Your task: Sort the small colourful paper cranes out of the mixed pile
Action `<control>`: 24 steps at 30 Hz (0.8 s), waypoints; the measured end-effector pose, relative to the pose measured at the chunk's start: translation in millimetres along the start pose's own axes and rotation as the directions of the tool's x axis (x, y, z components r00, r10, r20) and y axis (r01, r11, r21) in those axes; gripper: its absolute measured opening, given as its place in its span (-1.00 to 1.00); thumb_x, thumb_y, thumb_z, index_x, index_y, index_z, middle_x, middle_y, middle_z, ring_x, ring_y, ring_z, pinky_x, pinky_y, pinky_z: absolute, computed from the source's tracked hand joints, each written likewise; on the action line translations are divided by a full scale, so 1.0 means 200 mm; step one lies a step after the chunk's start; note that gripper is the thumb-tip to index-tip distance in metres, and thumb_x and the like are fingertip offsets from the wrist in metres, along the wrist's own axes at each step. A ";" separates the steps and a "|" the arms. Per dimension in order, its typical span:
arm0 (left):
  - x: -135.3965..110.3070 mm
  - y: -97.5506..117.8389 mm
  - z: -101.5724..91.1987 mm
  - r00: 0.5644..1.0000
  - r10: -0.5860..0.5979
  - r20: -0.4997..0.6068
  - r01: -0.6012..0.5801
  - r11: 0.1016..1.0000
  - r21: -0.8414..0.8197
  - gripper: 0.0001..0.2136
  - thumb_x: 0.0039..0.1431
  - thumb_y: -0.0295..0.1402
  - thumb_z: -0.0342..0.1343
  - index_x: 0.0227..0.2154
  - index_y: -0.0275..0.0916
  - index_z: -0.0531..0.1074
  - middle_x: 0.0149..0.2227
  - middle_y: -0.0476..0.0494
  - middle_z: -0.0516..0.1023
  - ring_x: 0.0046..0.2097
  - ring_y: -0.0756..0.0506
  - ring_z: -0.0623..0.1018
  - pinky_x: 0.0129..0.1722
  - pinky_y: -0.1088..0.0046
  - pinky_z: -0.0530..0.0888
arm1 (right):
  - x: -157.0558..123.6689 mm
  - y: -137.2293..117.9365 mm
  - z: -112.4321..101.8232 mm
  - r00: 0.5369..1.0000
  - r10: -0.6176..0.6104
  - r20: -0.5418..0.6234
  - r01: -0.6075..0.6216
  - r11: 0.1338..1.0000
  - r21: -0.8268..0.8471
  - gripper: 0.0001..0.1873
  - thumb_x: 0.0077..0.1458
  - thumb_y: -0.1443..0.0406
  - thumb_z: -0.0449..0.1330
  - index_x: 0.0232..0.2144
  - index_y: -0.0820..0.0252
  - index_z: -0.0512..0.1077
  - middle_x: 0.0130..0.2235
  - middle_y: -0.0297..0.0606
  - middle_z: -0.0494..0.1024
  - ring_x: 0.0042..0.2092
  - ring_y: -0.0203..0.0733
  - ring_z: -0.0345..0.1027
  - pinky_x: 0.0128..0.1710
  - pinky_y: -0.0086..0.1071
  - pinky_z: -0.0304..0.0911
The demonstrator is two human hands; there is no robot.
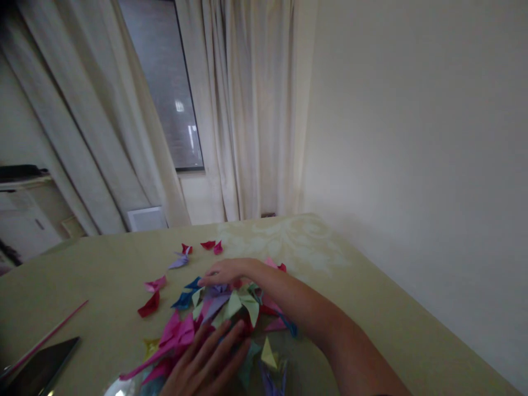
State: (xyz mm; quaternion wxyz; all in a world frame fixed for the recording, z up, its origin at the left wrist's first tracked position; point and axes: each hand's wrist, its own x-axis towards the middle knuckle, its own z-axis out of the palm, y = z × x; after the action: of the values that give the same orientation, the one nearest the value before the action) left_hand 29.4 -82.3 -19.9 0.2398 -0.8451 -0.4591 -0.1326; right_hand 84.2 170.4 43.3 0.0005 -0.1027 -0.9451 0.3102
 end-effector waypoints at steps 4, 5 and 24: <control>0.23 -0.12 0.05 0.987 -0.146 0.073 0.148 0.988 -0.033 -0.25 0.20 -0.35 0.17 0.45 0.02 0.11 0.50 -0.09 0.11 0.47 -0.33 0.18 0.48 -0.14 -0.07 | -0.40 -0.06 -0.08 0.990 -0.024 -0.140 0.015 0.998 -0.062 -0.54 0.42 0.01 0.06 -0.12 0.18 0.62 -0.04 -0.19 0.66 0.03 -0.10 0.48 0.12 -0.28 0.33; 0.28 -0.14 0.04 0.971 -0.200 0.132 0.210 0.976 -0.060 -0.25 0.18 -0.31 0.20 0.43 0.02 0.14 0.50 -0.13 0.10 0.48 -0.39 0.12 0.46 -0.23 -0.08 | -0.52 -0.08 -0.09 0.982 0.005 -0.189 -0.019 0.997 -0.075 -0.54 0.45 0.03 0.03 -0.08 0.18 0.62 0.01 -0.15 0.64 0.07 -0.08 0.47 0.17 -0.23 0.31; 0.32 -0.75 -0.09 0.723 -0.645 0.246 0.689 0.652 -0.316 -0.42 0.31 -0.07 -0.06 0.28 -0.27 0.32 0.12 -0.32 0.57 0.09 -0.31 0.58 0.14 0.12 0.46 | -0.90 0.11 0.15 0.819 0.368 -0.440 -0.493 0.844 -0.213 0.04 0.09 -0.07 0.35 0.47 0.12 0.08 0.48 0.13 0.06 0.46 0.33 -0.02 0.36 0.14 0.04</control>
State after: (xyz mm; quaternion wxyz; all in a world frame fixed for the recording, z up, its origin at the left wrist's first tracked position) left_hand -60.9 22.9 66.8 -0.0232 -0.6524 -0.7146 -0.2515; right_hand 263.5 134.6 18.3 0.0973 -0.3734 -0.9147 0.1198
